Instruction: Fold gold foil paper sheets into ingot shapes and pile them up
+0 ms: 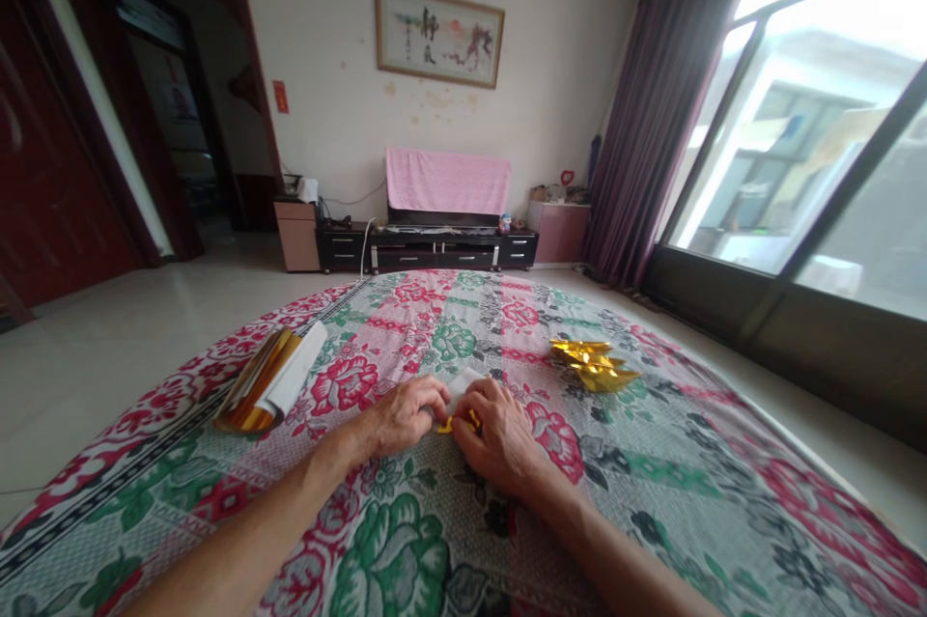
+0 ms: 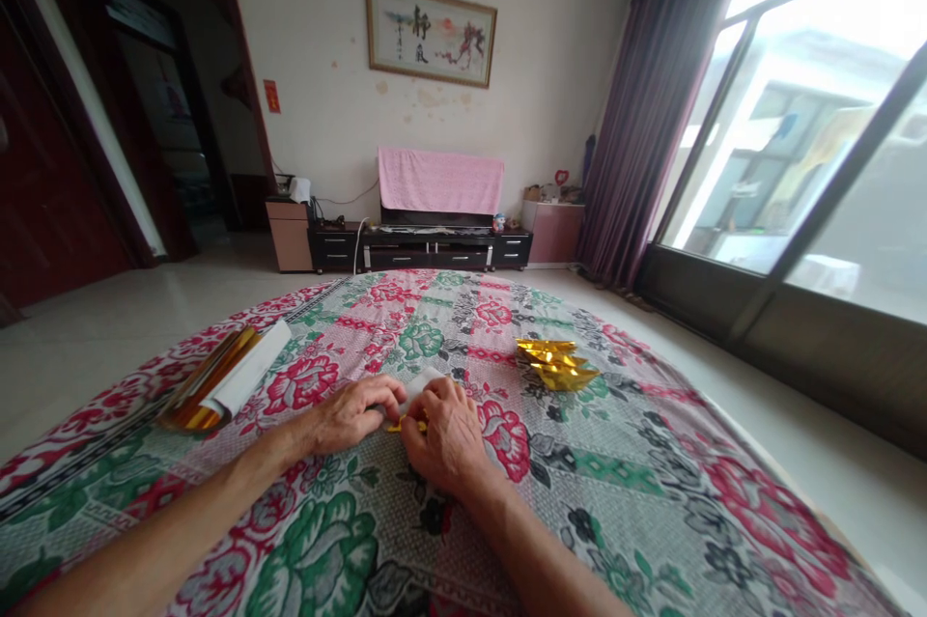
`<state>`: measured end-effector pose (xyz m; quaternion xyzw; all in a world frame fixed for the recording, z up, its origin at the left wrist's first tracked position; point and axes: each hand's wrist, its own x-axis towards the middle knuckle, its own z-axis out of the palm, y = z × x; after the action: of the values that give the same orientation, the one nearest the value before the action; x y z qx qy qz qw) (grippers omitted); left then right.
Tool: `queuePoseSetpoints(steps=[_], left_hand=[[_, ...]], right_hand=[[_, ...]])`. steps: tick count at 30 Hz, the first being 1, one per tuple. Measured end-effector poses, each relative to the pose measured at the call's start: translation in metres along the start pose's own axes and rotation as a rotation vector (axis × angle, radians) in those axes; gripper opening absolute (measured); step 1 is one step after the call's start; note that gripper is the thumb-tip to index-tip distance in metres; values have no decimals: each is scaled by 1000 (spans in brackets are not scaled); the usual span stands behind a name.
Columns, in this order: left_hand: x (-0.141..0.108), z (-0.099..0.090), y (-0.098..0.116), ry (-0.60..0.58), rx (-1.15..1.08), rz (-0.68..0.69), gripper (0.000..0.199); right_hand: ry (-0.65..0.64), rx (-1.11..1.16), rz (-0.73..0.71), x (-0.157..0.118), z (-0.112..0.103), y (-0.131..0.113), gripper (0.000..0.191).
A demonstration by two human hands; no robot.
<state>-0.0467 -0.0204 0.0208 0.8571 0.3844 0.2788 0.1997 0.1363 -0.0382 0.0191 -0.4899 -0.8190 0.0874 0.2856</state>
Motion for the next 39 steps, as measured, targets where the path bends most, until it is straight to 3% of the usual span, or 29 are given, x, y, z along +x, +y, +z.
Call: queuePoseSetpoints(steps=[14,27,39], left_hand=[[-1,4,-2,48,19,47,23],[-1,4,7,50,62,-11,14],[-1,9,-2,56,75,19,16]], right_hand=[[16,-5,-31,-4,1,1,7],[43,-14,-46,-5,5,3,6],[55,-34,-62,-5,5,4,6]])
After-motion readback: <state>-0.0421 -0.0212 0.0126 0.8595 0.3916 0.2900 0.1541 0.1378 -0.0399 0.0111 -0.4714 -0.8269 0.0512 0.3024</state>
